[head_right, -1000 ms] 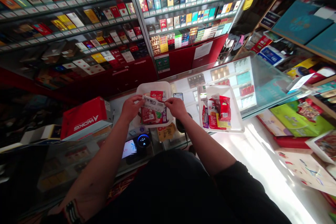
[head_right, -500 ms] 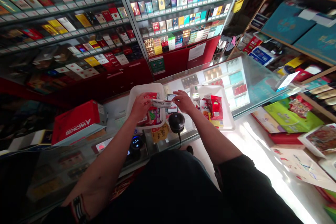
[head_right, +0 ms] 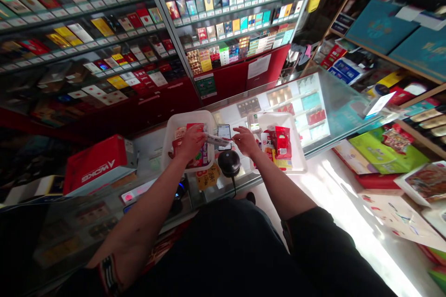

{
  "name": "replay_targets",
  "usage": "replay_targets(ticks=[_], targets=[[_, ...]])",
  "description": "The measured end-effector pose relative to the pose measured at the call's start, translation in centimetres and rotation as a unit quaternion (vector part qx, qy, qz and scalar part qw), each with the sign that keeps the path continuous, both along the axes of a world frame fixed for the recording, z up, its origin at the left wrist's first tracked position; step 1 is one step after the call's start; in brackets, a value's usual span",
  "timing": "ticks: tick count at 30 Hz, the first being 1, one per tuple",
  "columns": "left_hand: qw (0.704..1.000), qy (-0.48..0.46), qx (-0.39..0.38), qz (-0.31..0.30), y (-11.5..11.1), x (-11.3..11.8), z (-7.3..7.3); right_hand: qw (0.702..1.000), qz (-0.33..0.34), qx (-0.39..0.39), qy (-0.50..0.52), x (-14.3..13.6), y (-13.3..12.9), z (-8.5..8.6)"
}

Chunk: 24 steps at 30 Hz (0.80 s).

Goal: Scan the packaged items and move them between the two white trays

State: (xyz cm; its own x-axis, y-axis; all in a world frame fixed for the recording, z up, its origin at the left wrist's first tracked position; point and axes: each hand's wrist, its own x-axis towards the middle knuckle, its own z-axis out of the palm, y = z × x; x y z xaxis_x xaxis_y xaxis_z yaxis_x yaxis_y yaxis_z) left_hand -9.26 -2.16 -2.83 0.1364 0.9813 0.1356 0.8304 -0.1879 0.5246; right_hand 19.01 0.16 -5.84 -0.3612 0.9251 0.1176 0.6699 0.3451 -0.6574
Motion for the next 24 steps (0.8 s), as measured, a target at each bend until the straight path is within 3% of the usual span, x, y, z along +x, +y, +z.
replay_targets(ticks=[7, 12, 19, 24], targets=[[1.0, -0.013, 0.01, -0.008, 0.5, 0.3, -0.8, 0.999, 0.008, 0.036, -0.009, 0.7, 0.0, -2.2], [1.0, 0.007, 0.01, -0.014, 0.8, 0.3, -1.0, 0.998, 0.01, 0.057, 0.007, 0.9, 0.1, -2.8], [1.0, -0.004, 0.02, -0.001, 0.5, 1.4, 0.0, 0.997, -0.018, 0.06, 0.034, 1.3, -0.4, -2.5], [0.998, -0.043, 0.048, 0.005, 0.8, 3.4, 1.7, 0.996, -0.047, 0.061, 0.045, 2.7, -0.8, -0.9]])
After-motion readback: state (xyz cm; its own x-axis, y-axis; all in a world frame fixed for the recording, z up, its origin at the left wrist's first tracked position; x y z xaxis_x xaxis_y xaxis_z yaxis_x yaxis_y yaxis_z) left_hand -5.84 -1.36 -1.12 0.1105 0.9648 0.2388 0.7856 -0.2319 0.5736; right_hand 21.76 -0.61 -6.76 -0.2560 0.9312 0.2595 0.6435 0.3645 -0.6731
